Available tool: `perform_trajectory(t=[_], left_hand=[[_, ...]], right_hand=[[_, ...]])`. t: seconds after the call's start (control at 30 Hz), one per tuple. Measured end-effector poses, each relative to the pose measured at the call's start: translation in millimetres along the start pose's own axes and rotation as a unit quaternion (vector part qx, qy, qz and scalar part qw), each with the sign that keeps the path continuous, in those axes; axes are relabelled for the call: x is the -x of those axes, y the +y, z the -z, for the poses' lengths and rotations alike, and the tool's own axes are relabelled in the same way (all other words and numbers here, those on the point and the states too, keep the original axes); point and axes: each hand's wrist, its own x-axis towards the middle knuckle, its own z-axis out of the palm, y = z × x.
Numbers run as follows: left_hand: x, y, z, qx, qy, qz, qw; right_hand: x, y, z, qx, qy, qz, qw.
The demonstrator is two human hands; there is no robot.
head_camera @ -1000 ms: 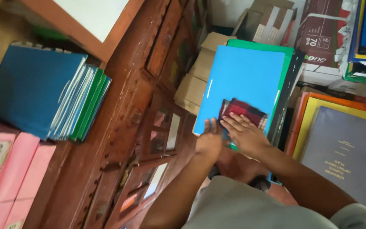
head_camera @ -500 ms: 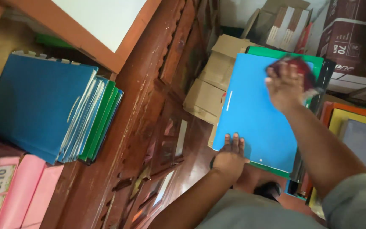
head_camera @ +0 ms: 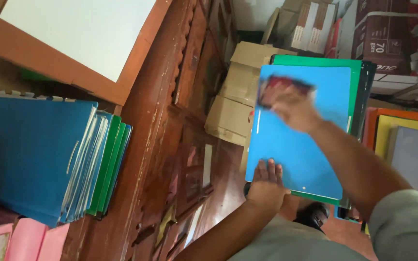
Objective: The person is wiping dust off various files and folders with a cloth and organizing them on shelves.
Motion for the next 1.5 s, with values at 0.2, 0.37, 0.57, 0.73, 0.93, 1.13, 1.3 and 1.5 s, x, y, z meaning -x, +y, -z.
perform_trajectory(t=[0.2,0.37,0.57,0.73,0.93,1.13,1.3,1.5], left_hand=[[8.2,-16.9,43.9,0.064,0.067,-0.053,0.994],[7.2,-19.0,59.9,0.061,0.097,-0.063,0.991],[12.2,-27.9,59.5,0.055,0.198,-0.046,0.978],[24.3,-73.9,35.6,0.291,0.26,-0.106,0.914],[32.7,-91.6,96.7,0.266,0.3,0.099,0.91],[-8.9,-54.1,107.4,0.3,0.283,0.08,0.907],[-31.7,-24.6,77.0,0.204,0.288,-0.001,0.936],[-16.5,-19.6,42.4,0.085,0.248,-0.094,0.961]], right_hand=[[-77.2,-6.9,60.3,-0.017,-0.25,-0.351,0.902],[-71.8,-32.4,41.5,-0.026,-0.254,-0.247,0.935],[-15.1,-95.2,22.4,-0.056,-0.099,0.024,0.993],[22.1,-143.6,100.0,-0.167,-0.168,0.076,0.969],[61.7,-182.7,165.1,-0.205,-0.263,0.075,0.94],[42.3,-198.5,138.0,-0.29,-0.167,-0.04,0.942],[57.7,-156.3,115.3,-0.215,-0.298,-0.023,0.93],[-0.6,-98.3,93.8,-0.003,-0.13,0.062,0.99]])
